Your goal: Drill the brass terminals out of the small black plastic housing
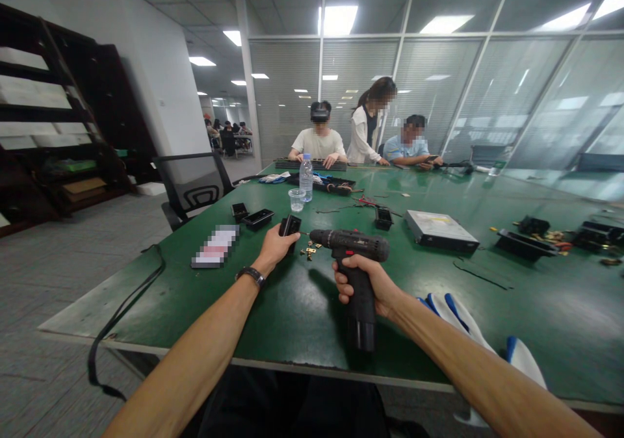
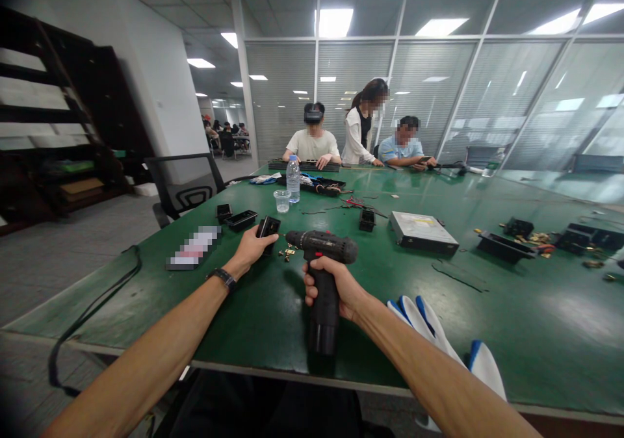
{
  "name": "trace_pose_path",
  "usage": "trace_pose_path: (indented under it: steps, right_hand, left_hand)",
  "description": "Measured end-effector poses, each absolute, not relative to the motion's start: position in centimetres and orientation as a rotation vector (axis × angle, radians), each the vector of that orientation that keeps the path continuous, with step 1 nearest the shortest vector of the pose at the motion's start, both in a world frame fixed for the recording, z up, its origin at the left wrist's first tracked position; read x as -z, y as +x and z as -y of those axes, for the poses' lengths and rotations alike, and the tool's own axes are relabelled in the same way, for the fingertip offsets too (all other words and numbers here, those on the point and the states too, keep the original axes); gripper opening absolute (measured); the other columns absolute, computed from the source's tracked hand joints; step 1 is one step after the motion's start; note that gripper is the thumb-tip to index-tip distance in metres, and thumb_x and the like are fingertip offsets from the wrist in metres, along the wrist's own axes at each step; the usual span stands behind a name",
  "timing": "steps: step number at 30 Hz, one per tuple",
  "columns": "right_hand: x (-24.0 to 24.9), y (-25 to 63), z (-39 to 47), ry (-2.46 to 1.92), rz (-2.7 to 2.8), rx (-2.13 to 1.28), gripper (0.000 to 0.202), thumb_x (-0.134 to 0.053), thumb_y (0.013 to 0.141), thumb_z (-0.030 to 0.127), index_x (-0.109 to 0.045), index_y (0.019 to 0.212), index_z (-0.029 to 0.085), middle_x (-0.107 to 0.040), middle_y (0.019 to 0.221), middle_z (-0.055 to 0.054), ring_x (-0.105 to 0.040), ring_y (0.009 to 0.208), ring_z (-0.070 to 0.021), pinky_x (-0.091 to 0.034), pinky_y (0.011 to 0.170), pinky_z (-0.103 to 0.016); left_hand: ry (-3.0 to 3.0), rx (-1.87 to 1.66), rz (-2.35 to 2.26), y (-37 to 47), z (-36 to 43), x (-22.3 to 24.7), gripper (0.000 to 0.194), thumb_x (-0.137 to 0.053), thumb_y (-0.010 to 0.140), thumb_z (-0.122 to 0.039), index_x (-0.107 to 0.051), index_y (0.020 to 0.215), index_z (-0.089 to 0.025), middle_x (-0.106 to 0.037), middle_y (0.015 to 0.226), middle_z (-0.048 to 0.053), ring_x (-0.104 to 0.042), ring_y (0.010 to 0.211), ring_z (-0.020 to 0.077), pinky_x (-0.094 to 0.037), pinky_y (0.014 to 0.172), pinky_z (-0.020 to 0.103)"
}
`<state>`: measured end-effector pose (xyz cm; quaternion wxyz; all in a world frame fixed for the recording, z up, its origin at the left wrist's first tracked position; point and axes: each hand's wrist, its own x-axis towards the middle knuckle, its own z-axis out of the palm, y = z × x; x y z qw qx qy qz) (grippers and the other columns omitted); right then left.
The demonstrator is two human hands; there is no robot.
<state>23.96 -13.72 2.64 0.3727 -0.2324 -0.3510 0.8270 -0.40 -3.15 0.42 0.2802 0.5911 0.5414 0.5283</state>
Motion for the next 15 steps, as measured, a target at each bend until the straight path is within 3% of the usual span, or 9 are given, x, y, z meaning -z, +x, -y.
trace_pose_path:
  steps: [15]
  right_hand:
    - [-2.87, 23.89, 13.78, -0.622, 0.887, -2.113, 0.017, -0.056, 0.081, 0.027, -0.061, 0.089, 0.012, -0.052, 0.066, 0.0, -0.046, 0.05, -0.0106, -0.047, 0.053, -0.028]
  left_hand:
    - [1.568, -1.422, -1.433, -0.5, 2.91, -0.12, 0.045, -0.075, 0.064, -0.042, -0.068, 0.098, -0.014, -0.071, 0.089, 0.008, -0.062, 0.08, 0.0215, -0.047, 0.071, 0.03]
